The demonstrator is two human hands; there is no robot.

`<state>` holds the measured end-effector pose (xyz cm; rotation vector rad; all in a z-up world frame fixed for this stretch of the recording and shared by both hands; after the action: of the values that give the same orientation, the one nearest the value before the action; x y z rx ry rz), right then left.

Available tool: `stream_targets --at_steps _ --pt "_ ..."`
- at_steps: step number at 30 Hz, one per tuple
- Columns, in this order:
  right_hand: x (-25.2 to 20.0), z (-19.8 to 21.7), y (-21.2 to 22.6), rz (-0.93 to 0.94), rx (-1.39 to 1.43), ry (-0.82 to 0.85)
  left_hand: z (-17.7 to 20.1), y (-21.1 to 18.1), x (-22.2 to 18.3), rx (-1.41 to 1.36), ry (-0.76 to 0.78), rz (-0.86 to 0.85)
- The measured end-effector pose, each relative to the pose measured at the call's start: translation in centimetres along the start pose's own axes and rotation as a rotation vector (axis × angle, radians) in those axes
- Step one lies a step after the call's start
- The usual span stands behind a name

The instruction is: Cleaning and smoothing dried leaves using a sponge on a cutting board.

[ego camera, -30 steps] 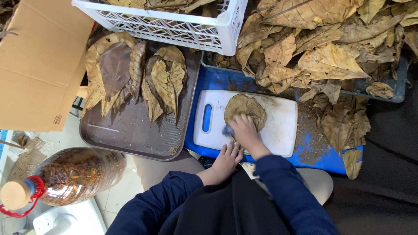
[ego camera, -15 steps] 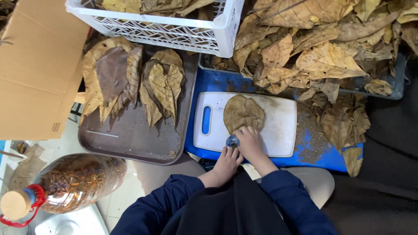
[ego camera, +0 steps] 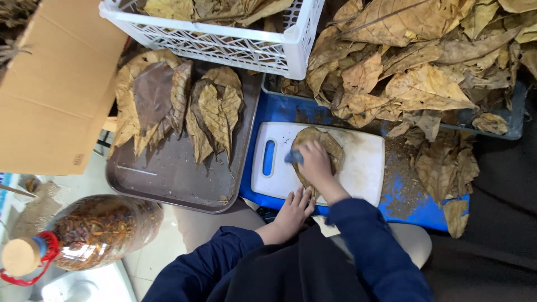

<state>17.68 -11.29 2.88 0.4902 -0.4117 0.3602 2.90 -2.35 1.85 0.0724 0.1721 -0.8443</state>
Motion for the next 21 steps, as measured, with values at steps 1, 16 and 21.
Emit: stream_targets --at_steps 1,16,21 --pt "-1.3 1.1 0.2 0.001 -0.005 0.009 0.1 0.0 0.1 -0.010 -0.002 0.000" --pt "4.7 -1.6 1.4 0.283 -0.239 -0.247 0.2 0.1 -0.1 0.025 -0.058 0.012" --pt "2.4 0.3 1.0 0.047 -0.056 0.081 -0.1 0.0 -0.2 0.025 -0.082 -0.002"
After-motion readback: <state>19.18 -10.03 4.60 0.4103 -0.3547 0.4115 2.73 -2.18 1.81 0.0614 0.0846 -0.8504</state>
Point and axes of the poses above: each hand's wrist, its own x-axis towards the middle knuckle, its own z-axis out of the back of the hand, y = z × x, the point moved 4 cm from there along x, towards the middle knuckle, and after that the axes turned 14 degrees about -y, right-handed, at the moved point
